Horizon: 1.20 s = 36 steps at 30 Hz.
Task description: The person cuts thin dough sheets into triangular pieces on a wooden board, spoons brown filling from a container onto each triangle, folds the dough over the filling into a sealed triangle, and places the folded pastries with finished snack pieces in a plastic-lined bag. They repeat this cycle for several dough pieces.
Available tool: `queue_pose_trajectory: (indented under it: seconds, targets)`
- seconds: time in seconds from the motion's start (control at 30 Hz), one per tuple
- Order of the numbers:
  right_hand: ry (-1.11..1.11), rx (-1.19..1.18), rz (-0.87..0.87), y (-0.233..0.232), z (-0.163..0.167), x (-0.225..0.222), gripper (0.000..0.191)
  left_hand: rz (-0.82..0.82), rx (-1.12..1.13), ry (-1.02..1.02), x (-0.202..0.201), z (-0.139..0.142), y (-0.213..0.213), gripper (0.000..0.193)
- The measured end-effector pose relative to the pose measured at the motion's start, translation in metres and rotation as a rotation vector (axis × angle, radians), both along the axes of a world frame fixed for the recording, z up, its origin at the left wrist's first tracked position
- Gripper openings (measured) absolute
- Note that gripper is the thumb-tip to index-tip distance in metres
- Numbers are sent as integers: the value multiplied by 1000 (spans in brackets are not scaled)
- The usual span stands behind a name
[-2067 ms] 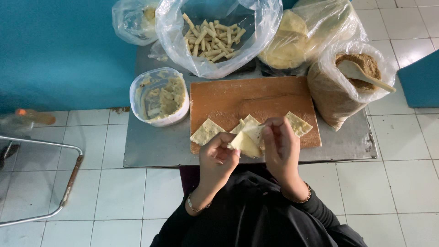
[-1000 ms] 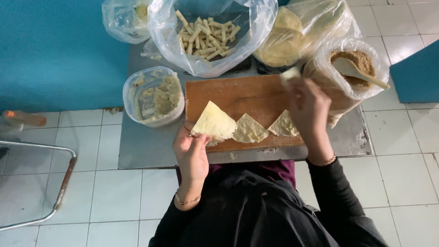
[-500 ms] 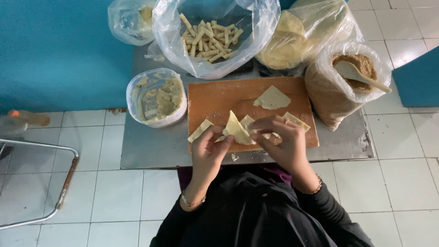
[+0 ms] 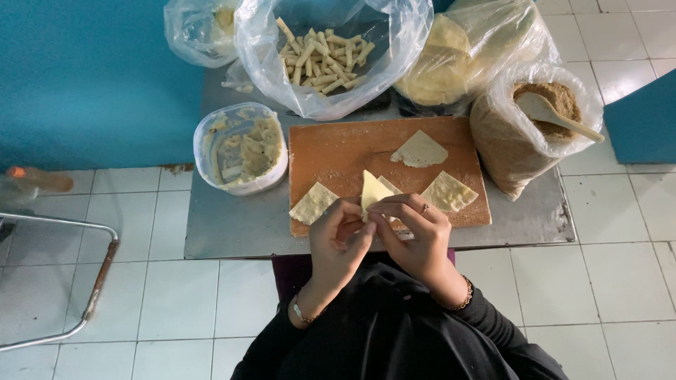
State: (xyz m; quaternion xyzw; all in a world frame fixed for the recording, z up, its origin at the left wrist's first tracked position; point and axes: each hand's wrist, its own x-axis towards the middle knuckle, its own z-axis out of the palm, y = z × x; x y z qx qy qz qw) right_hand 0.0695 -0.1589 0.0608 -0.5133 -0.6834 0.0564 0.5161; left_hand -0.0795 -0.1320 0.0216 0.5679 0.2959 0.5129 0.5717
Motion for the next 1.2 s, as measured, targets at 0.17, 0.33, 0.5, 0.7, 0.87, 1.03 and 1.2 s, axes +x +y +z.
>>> queue_pose_trajectory:
  seconds: [0.17,0.33,0.5,0.7,0.87,1.03,1.2]
  targets:
    - [82,-49,-24,2,-15,-2,12,31,-17,12,1,-1,2,4]
    - [596,-250,158,9,-43,3,7,48,-79,-56,4,-18,3,15]
    - [1035,-403,264,11,-62,14,8,112,-101,-135,6,-39,4,18]
    - [1379,-432,377,14,-61,21,11,134,-168,-340,10,-53,6,22]
    - [1566,-440,531,16,-58,31,15,121,-200,-430,11,-53,7,20]
    - [1730,-478,555,18,-66,40,19,85,-269,-484,8,-50,7,16]
    - [1781,-494,615,18,-74,49,25,106,-311,-586,6,-50,10,16]
